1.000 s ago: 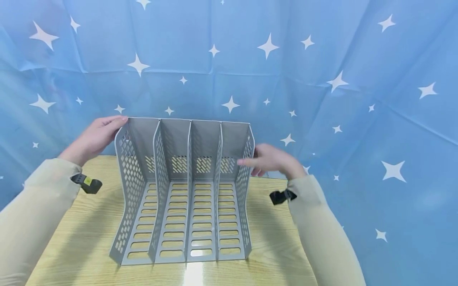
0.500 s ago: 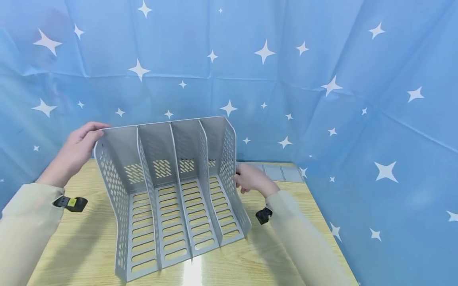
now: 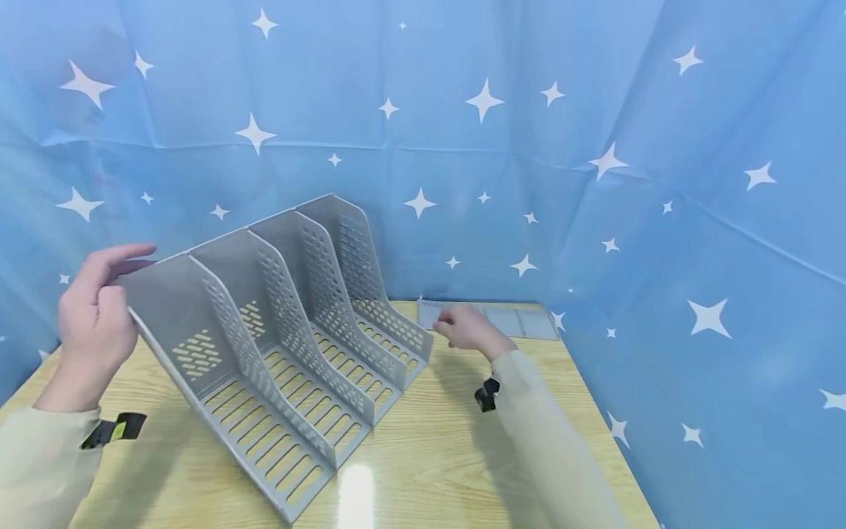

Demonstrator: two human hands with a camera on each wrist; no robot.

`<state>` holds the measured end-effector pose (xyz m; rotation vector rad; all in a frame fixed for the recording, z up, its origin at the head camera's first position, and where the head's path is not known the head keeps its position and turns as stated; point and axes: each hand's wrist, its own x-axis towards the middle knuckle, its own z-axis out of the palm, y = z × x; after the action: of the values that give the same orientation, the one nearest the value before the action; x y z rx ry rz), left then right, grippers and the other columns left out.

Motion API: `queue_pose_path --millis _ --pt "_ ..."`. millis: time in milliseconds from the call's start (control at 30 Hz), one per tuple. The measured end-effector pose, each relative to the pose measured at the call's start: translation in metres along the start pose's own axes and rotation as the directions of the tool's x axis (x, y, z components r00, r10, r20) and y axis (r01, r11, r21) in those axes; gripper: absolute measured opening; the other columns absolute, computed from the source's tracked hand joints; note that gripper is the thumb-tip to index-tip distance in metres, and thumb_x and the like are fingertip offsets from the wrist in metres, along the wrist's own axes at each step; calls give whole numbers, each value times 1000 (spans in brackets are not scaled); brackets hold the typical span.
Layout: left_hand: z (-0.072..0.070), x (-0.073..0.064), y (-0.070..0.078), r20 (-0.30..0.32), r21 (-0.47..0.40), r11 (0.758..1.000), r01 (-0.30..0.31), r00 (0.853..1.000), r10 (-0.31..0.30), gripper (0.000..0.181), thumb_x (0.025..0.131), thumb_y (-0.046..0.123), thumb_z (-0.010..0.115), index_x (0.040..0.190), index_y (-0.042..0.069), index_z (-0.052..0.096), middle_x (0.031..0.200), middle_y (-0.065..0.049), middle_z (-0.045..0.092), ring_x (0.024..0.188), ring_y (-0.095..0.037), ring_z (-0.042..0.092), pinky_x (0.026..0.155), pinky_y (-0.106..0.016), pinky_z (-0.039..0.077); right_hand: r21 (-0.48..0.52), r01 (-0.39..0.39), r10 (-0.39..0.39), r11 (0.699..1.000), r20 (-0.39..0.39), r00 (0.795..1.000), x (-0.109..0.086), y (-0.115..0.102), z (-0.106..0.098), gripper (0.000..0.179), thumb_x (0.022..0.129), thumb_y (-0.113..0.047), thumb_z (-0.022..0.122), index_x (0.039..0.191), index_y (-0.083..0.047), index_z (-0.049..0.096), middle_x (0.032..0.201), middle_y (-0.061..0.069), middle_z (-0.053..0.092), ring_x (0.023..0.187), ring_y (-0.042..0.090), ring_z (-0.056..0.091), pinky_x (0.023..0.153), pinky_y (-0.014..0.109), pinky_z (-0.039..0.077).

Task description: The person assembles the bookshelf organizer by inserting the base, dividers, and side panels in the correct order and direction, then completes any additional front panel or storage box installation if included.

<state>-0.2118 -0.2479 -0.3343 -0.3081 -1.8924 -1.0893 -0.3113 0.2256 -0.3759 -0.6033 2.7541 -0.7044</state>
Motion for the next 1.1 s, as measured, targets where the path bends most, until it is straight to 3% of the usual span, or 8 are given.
queue_pose_path --millis 133,300,400,533,767,833,967,1100 --pt "-5 -11 8 -87 8 999 -50 995 51 56 88 -7 28 124 -3 71 124 2 68 118 4 57 97 -14 39 12 -61 60 998 33 998 -12 28 8 28 107 -15 52 112 7 69 95 18 70 82 34 72 68 35 59" --pt "-6 -23 24 -132 51 996 -76 988 82 55 86 -6 28 118 -6 73 121 -22 71 118 3 58 94 -12 40 15 -150 150 989 17 989 -23 52 18 31 107 -15 52 121 8 67 107 24 70 92 37 69 77 43 58" --pt "-4 -30 36 -175 124 987 -101 977 122 54 86 -3 29 116 -6 74 103 -25 73 83 7 56 72 -11 37 -13 -165 165 986 -15 986 -24 62 25 32 106 -14 53 125 8 66 124 29 65 110 44 65 88 52 56" --pt "4 -37 51 -244 238 963 -128 952 187 52 85 0 32 111 -6 77 68 -21 65 54 5 19 49 -15 11 -62 -159 155 985 -65 986 -18 74 35 37 104 -12 54 133 9 61 141 32 55 127 50 55 103 60 48" --pt "13 -47 71 -295 207 959 -195 922 251 39 88 5 44 100 -10 77 95 -23 77 55 6 30 52 -9 15 -150 -133 119 980 -99 988 -5 89 47 52 98 -8 54 145 14 48 157 37 34 146 54 31 120 62 28" --pt "12 -48 71 -287 103 972 -212 929 233 33 90 4 49 98 -13 75 95 -21 78 61 7 44 57 -6 29 -161 -147 135 976 -82 987 -2 90 50 54 100 -11 53 148 13 44 160 36 31 147 53 29 120 64 27" --pt "7 -47 63 -195 -144 971 -190 968 160 23 92 -8 52 101 -19 71 102 -7 79 85 1 64 76 -12 47 -180 -149 141 972 -56 988 0 92 51 57 103 -14 54 151 13 39 159 34 33 146 53 31 119 64 29" --pt "6 -45 55 -99 -199 972 -124 989 106 31 89 -15 46 109 -18 69 110 -1 76 89 -3 68 79 -12 50 -172 -117 107 978 -66 992 -8 91 52 52 102 -12 56 147 11 47 149 33 47 139 51 43 116 61 36"
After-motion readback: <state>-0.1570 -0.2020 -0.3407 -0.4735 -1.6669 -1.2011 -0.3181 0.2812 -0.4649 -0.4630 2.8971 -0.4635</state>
